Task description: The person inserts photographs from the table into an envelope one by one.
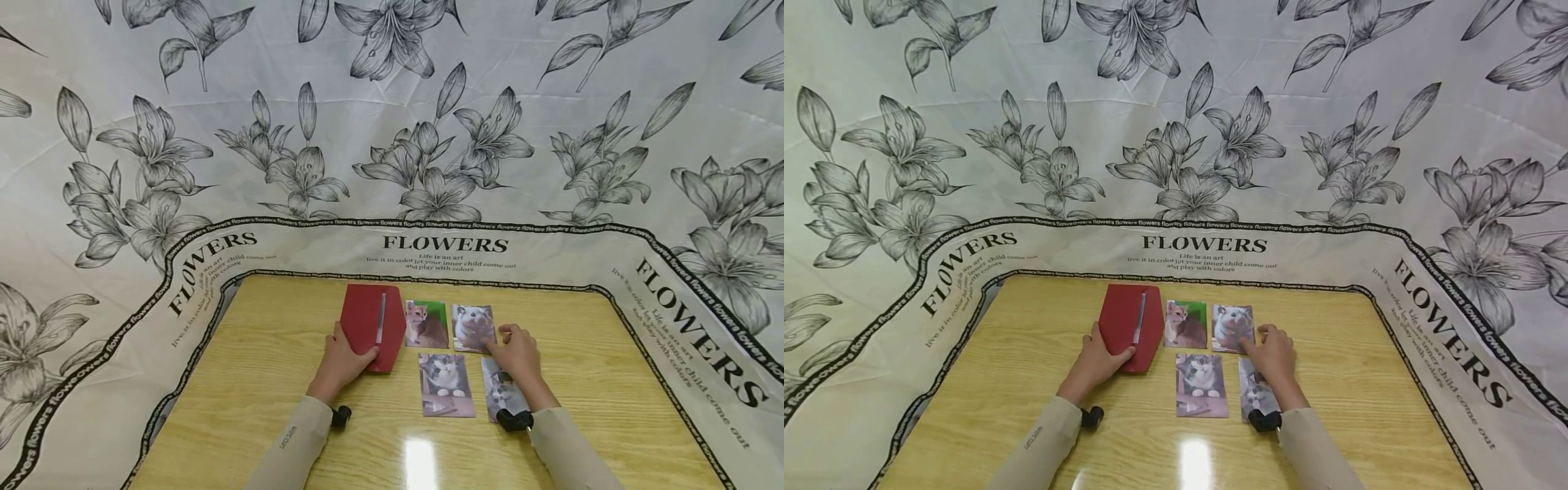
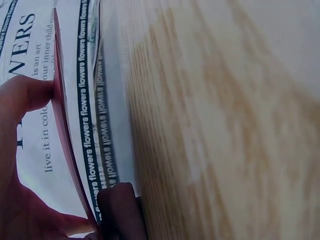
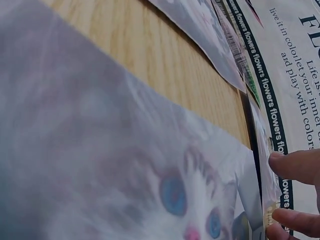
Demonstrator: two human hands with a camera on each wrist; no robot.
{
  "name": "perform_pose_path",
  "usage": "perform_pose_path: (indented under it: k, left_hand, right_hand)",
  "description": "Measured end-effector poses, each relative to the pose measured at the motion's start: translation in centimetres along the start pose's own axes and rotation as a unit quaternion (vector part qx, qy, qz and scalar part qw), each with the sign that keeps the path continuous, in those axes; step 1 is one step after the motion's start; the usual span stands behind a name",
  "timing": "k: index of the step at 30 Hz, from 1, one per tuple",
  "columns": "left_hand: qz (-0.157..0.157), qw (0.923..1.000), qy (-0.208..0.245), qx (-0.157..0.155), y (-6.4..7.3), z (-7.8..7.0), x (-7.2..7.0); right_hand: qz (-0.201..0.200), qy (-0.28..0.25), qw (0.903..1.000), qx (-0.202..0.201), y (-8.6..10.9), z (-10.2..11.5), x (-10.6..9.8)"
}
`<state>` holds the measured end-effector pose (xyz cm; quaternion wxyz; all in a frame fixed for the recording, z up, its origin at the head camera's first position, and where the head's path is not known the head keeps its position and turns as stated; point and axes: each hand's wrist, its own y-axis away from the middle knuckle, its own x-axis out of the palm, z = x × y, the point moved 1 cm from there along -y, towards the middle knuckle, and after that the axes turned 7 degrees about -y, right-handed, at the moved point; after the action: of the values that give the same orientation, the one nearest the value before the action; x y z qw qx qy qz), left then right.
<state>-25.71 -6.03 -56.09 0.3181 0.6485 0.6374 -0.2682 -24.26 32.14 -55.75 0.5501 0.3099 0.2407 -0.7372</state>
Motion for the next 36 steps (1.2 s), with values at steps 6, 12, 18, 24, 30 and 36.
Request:
perform_pose_path:
  k: [6,12,18,24,30,36]
  left_hand:
    - [-0.002,1.0,-0.003,0.003,0.0,0.0,0.0]
    - [-0.003,1.0,-0.001,0.003,0.0,0.0,0.0]
    - [-0.003,1.0,-0.005,0.001,-0.1,0.1,0.1]
    - [-0.008,1.0,-0.005,0.004,-0.2,0.2,0.3]
    - [-0.006,1.0,-0.006,0.002,-0.2,0.2,0.3]
    - [-0.005,1.0,-0.006,0.001,-0.1,0.1,0.3]
  right_hand:
    - [-0.004,0.021,0.9998,0.0,-0.2,-0.2,0.3]
    - [0.004,0.036,0.9993,0.012,-0.4,-0.1,0.8]
    - [0.004,0.046,0.9986,0.024,-0.6,0.2,1.0]
    - [0.008,0.046,0.9983,0.036,-0.5,0.5,1.0]
    - [0.003,0.033,0.999,0.032,-0.3,0.9,0.9]
    - [-0.008,0.018,0.9995,0.022,-0.4,1.0,1.0]
